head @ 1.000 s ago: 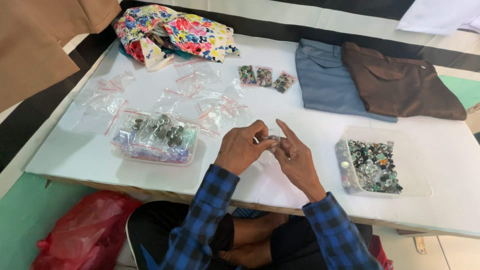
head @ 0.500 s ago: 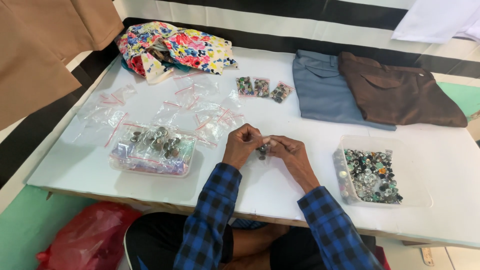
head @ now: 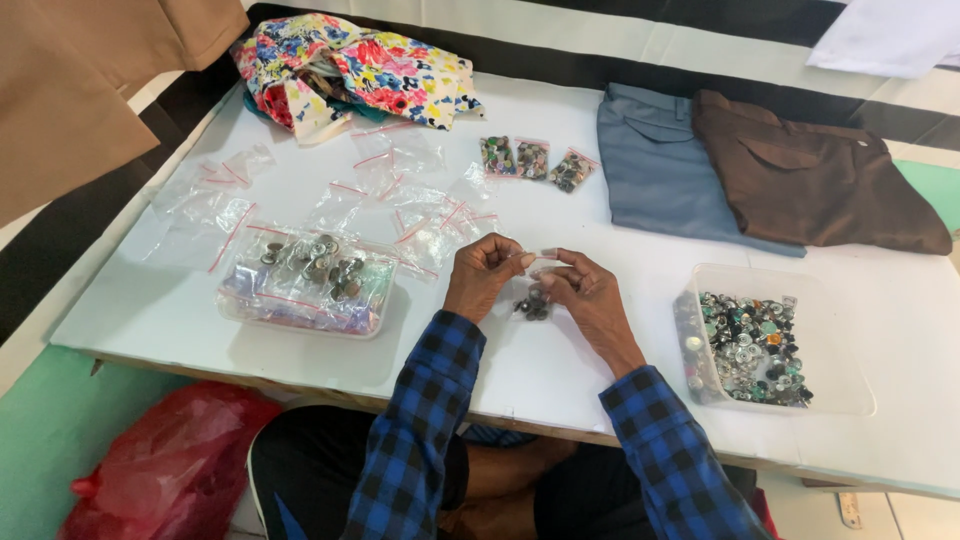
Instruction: Sorting and packing small metal buttons or rivets from a container into small plastic bags
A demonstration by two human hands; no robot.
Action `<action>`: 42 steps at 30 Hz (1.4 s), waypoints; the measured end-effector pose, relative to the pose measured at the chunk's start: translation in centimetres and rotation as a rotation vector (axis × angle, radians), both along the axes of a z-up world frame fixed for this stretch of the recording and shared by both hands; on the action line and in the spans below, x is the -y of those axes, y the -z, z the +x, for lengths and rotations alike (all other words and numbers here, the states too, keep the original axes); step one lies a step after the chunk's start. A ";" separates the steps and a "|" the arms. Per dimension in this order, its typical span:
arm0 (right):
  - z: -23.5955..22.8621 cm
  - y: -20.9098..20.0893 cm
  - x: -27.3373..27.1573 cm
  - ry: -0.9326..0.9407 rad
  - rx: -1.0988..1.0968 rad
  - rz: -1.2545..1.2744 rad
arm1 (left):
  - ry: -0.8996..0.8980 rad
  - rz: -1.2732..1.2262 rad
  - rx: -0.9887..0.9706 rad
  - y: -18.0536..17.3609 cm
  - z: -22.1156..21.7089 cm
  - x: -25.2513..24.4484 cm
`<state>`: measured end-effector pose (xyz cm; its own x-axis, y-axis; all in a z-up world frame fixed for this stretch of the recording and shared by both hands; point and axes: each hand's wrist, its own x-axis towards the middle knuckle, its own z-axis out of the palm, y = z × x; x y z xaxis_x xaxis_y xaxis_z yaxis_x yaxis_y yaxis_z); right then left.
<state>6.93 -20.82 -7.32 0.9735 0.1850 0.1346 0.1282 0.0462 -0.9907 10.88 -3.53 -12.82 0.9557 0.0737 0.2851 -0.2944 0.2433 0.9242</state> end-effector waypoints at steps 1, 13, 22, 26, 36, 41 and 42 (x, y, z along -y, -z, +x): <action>0.1 0.1 0.1 -0.002 -0.001 0.001 | -0.002 0.001 -0.001 -0.6 -0.4 0.0; 1.0 1.4 0.6 -0.023 0.026 -0.024 | -0.038 -0.160 -0.173 -2.7 -1.4 0.2; 1.5 1.6 0.3 0.095 0.033 0.002 | -0.051 -0.204 -0.180 0.1 0.3 0.7; 1.1 1.2 0.0 0.155 0.006 -0.008 | -0.096 -0.222 -0.185 1.2 0.9 0.6; 0.1 -0.3 -0.4 0.226 -0.081 0.134 | -0.141 -0.188 -0.251 0.2 -0.2 1.0; 0.6 1.1 0.3 0.217 -0.074 0.127 | -0.183 -0.120 -0.244 0.2 -0.6 1.4; 0.5 1.0 0.2 0.234 -0.051 0.127 | -0.198 -0.053 -0.245 0.5 -0.3 1.5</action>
